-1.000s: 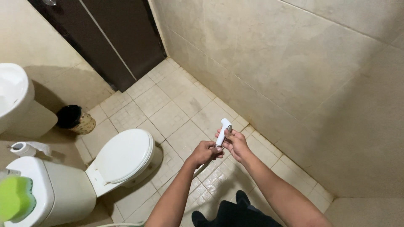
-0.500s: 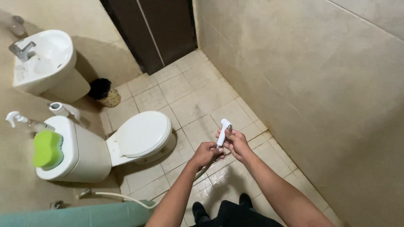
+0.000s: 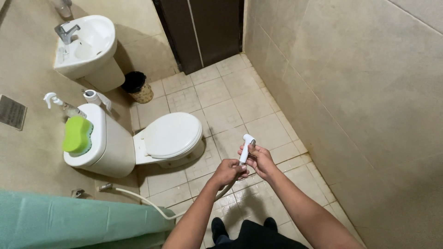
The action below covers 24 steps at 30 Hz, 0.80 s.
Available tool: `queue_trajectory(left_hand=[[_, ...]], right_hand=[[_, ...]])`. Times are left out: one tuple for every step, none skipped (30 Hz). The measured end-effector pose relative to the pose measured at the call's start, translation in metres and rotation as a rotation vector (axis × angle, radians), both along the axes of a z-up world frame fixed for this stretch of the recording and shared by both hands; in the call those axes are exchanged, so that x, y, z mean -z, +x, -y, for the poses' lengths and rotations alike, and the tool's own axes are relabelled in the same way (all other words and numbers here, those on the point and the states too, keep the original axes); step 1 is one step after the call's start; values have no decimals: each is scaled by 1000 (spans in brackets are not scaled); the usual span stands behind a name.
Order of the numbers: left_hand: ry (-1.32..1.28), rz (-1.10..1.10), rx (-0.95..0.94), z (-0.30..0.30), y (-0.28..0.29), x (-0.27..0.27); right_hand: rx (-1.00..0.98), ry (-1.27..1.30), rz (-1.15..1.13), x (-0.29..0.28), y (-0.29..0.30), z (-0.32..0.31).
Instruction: The person scrubs the tiled bathroom floor and a wall ledge using a blue scrub brush. They then use a handheld bidet sprayer to rinse the floor and the brush before continuing to scrub the floor area around the toilet.
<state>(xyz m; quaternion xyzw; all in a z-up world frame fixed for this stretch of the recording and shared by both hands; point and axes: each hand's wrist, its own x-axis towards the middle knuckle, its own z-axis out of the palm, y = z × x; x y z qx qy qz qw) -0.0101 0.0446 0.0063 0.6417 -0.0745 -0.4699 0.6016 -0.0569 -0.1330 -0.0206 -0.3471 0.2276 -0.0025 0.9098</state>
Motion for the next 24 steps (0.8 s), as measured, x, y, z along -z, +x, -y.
queue_trajectory(left_hand=[[-3,15,7,1,0,2],[-4,28,18,1,-1,3],[-4,26,20,1,-2,5],[-15,9,20,3,0,5],[-25,-9,21,5,2,6],[-25,-10,30,6,1,5],[4,28,52,8,-1,4],[32,65,77,11,-3,4],[32,65,91,13,-4,5],[24,33,104,17,-6,6],[16,0,118,21,-7,7],[13,3,137,26,-7,7],[21,12,171,31,-7,6],[31,21,208,37,-9,6],[30,24,230,45,-9,6],[20,2,239,51,-10,8],[11,-19,248,56,-12,10],[12,-20,269,62,-13,14],[10,4,303,69,-14,18],[6,29,335,75,-13,22],[4,29,356,81,-14,22],[20,13,375,85,-17,21],[36,-2,395,90,-19,21],[37,-3,416,94,-22,20]], right_hand=[[-7,5,-2,-2,-1,1],[-10,11,-6,-4,-3,2],[-8,12,-7,-4,-6,1],[-5,8,-9,-5,-5,2],[-2,5,-10,-5,-6,3],[8,6,-10,-6,-9,3],[18,1,-19,-7,-12,5],[32,-4,-29,-7,-16,6],[45,-3,-30,-2,-20,9],[59,-12,-35,2,-24,12],[73,-20,-41,6,-28,15],[92,-22,-39,8,-31,19],[119,-9,-43,10,-35,24],[149,5,-46,11,-40,28],[170,5,-44,9,-45,35],[192,22,-40,8,-51,40],[213,40,-37,7,-57,44],[235,41,-37,7,-63,48],[252,50,-24,6,-69,51],[269,57,-9,4,-73,55],[290,55,-8,4,-78,59],[311,54,-8,5,-84,61],[333,53,-9,5,-90,64],[354,54,-9,6,-95,63]])
